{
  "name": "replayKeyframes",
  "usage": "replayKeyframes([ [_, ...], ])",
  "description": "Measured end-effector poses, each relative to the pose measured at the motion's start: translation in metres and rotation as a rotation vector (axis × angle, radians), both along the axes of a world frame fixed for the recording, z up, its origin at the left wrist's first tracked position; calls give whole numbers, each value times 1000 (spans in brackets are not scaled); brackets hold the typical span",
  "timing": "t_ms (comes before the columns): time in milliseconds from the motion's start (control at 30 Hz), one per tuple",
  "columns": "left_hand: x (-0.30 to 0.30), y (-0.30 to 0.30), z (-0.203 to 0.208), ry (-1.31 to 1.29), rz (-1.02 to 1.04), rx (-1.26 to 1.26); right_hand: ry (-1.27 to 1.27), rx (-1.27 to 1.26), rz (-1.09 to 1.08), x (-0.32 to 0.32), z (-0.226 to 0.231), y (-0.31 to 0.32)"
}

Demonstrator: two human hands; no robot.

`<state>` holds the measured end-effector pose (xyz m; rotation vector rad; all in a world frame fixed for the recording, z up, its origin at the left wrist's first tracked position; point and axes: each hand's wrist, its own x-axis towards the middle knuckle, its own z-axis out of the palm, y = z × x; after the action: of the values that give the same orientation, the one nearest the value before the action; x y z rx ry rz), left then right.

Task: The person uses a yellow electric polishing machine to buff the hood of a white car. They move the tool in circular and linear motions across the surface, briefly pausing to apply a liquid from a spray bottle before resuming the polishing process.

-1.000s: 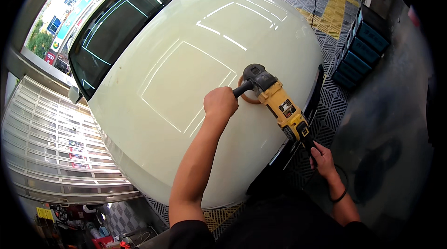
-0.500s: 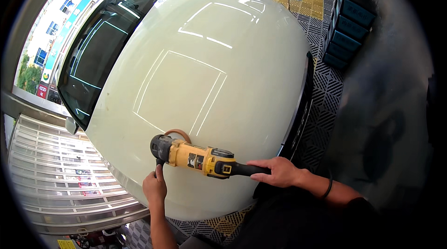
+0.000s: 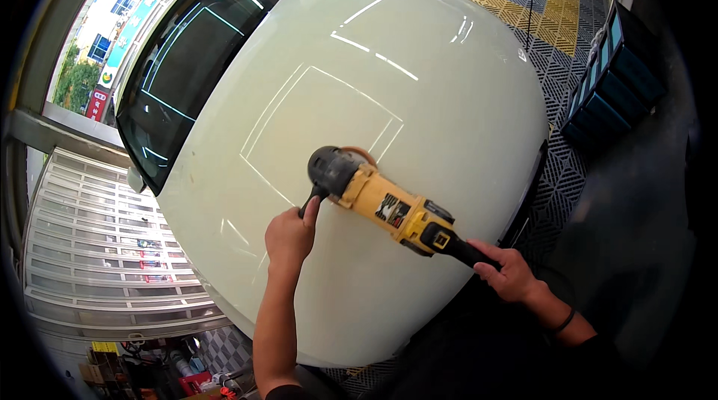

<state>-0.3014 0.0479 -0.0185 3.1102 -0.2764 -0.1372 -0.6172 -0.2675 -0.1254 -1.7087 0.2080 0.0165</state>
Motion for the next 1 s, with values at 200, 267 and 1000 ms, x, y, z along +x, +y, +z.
replayKeyframes([
  [200,96,-191,5,69,-262,-40,35,116,-340,23,-19,-96],
  [267,111,-247,7,118,-336,-53,44,108,-433,21,-25,-123],
  [1000,77,298,-38,-118,525,-215,-67,-227,581,284,41,117],
])
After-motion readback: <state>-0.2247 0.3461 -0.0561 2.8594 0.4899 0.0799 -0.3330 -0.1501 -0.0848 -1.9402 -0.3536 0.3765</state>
